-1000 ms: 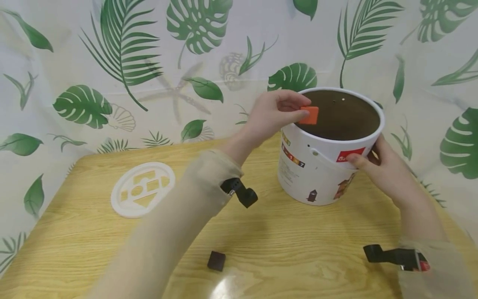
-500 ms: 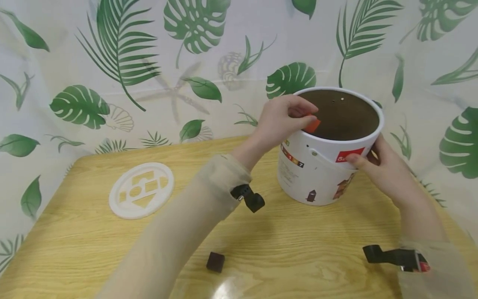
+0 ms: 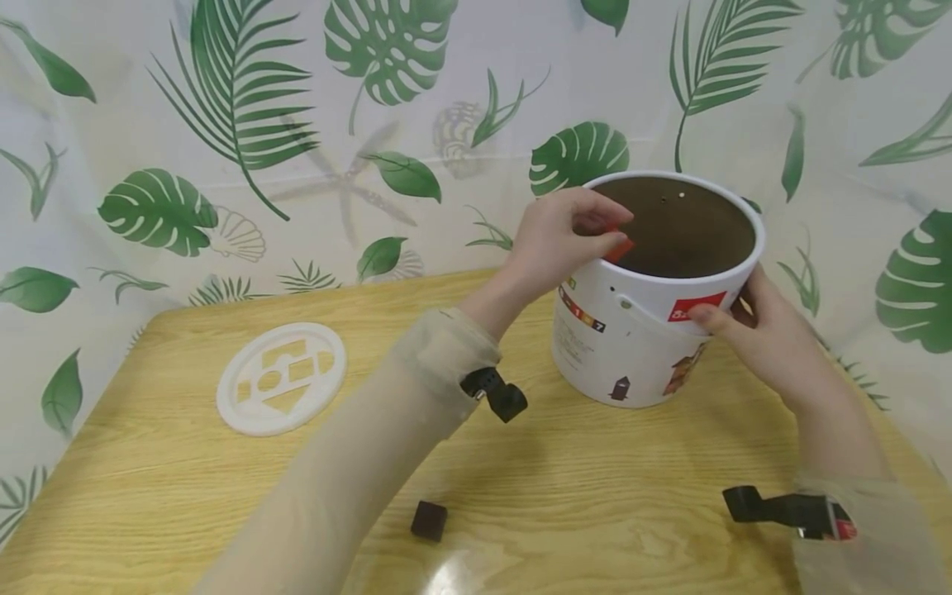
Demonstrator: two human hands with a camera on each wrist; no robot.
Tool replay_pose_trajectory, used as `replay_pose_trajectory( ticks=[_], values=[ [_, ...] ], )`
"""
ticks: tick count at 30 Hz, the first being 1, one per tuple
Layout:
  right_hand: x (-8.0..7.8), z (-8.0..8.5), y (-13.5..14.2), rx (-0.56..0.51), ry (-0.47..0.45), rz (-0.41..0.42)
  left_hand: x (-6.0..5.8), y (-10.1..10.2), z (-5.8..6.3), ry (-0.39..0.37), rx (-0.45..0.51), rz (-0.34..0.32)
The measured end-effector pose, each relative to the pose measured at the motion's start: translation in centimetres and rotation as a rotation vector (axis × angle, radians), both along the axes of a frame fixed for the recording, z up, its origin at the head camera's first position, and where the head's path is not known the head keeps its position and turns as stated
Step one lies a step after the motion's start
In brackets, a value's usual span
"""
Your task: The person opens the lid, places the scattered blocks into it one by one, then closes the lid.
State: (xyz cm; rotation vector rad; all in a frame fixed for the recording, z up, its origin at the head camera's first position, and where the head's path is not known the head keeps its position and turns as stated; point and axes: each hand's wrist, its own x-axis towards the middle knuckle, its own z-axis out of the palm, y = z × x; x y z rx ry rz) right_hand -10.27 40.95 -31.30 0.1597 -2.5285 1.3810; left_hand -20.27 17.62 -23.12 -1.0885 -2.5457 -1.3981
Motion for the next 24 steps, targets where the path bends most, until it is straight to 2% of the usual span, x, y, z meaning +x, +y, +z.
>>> replay_pose_trajectory(
  ticks=[9,17,20,24],
  values=[
    [0.06,0.01,0.04,0.0,-0.013,-0.006,0.05,-0.09,-0.03,-0.031,0.021,-0.009],
    [0.06,-0.02,0.02,0.005,-0.005,-0.003,-0.05,-0.12,0.06,-0.018,0.021,-0.012],
    [0.02,-0.05,0.12,0.006,-0.004,0.0,-0.17,-0.28,0.03,-0.053,0.056,-0.028],
    [-0.14,-0.01,0.11,0.003,0.001,0.008,-0.29,-0.94,0.13,-0.151,0.147,-0.075]
  ],
)
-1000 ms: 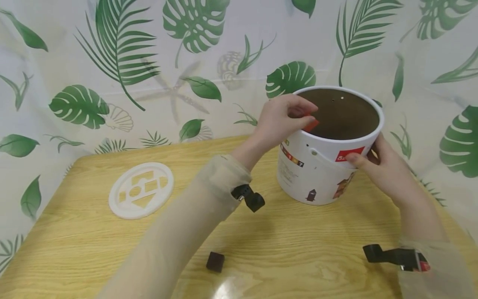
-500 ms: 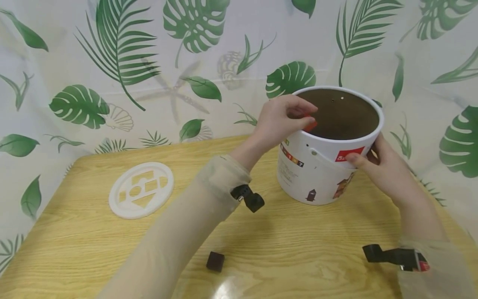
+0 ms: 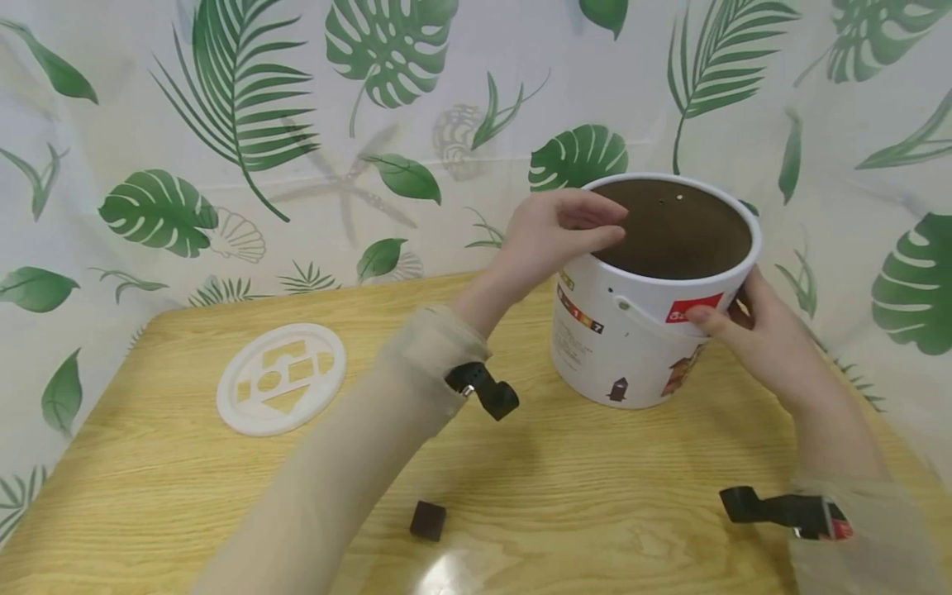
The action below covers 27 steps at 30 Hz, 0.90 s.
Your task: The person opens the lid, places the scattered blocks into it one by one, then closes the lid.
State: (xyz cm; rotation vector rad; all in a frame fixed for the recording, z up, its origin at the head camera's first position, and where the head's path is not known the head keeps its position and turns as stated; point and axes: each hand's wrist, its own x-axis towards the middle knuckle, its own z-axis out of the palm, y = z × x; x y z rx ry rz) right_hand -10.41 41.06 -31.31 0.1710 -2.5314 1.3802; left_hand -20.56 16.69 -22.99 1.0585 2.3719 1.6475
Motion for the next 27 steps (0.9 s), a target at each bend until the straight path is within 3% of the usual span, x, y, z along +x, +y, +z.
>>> replay_pose_trajectory(
  ticks=[4,8,12,17,22,27],
  values=[
    [-0.3,0.1,-0.2,-0.003,0.012,0.007,0.5,-1.7,0.4,-0.066,0.061,-0.045],
    [-0.5,0.2,-0.2,-0.012,0.019,0.023,1.5,-4.2,0.6,-0.079,0.074,-0.087],
    [-0.4,0.3,0.0,-0.006,0.018,0.022,2.7,-6.6,-0.1,-0.064,0.115,-0.155],
    [-0.2,0.3,0.0,0.004,0.008,0.007,4.0,-9.0,-1.6,-0.063,0.161,-0.215],
    [-0.1,0.1,0.2,0.003,-0.003,-0.001,5.2,-11.5,-4.1,-0.042,0.097,-0.25],
    [-0.1,0.0,0.3,-0.007,0.002,0.005,6.3,-14.4,-7.1,-0.08,0.023,-0.284]
  ],
)
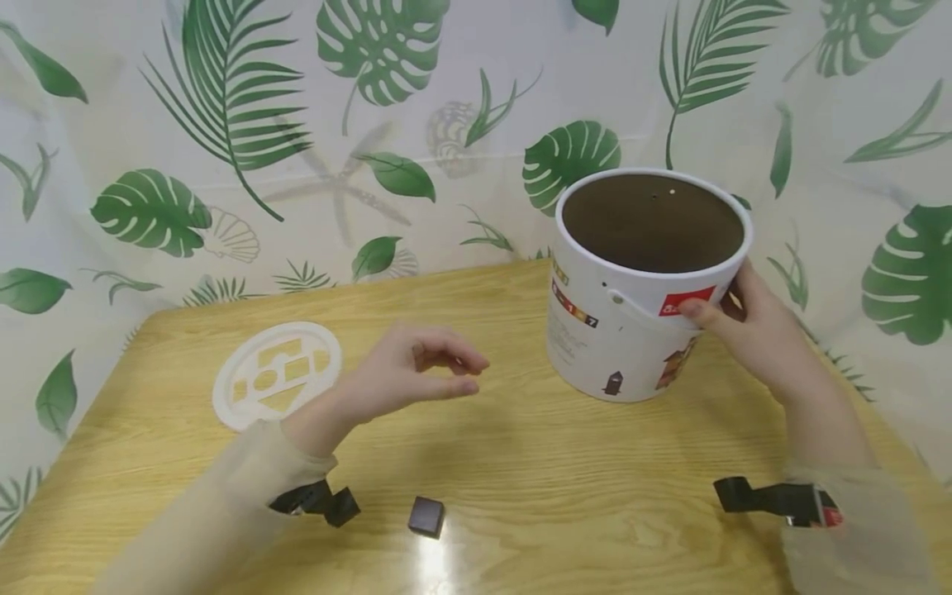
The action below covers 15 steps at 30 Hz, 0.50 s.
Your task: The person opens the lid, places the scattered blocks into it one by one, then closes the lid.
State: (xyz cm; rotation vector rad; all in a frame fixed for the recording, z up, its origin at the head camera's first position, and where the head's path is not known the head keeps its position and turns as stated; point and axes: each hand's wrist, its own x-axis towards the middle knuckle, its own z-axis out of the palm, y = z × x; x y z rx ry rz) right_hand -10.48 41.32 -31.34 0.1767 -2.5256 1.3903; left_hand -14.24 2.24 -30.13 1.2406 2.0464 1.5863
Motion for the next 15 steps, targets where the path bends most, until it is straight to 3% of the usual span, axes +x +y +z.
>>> replay_pose_trajectory(
  ticks=[7,15],
  values=[
    [0.2,-0.1,-0.2,0.002,0.011,-0.011,1.7,-3.3,-3.7,-0.085,-0.037,-0.047],
    [0.4,-0.4,-0.5,0.005,0.014,-0.018,3.5,-5.5,-7.0,-0.196,-0.043,-0.127]
  ],
)
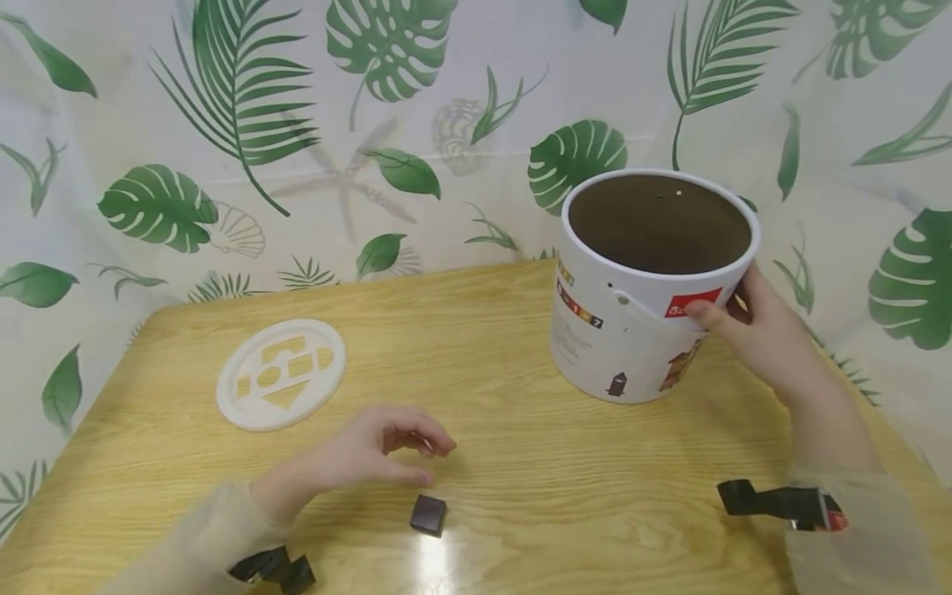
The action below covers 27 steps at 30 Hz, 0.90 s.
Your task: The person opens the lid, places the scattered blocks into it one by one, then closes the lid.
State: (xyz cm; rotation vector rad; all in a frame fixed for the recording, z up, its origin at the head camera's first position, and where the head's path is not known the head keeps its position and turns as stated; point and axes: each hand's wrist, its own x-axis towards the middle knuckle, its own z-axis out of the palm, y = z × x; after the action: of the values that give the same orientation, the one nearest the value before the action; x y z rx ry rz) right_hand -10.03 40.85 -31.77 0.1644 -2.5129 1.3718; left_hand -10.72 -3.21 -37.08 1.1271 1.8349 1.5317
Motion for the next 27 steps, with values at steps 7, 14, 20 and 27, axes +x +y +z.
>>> replay_pose_trajectory(
  ticks=[7,14,20,27],
  values=[
    [0.1,-0.1,0.1,0.002,0.001,0.0,0.9,-0.7,-1.7,0.012,-0.042,-0.038],
    [0.0,-0.3,0.3,0.007,0.009,0.004,1.2,-0.9,-2.9,0.114,-0.083,-0.114],
    [0.1,-0.4,0.4,0.008,0.01,0.011,1.5,-0.9,-3.9,0.152,-0.096,-0.142],
    [0.1,-0.5,0.4,0.0,0.018,0.022,1.7,-0.7,-4.3,0.188,-0.145,-0.126]
  ],
)
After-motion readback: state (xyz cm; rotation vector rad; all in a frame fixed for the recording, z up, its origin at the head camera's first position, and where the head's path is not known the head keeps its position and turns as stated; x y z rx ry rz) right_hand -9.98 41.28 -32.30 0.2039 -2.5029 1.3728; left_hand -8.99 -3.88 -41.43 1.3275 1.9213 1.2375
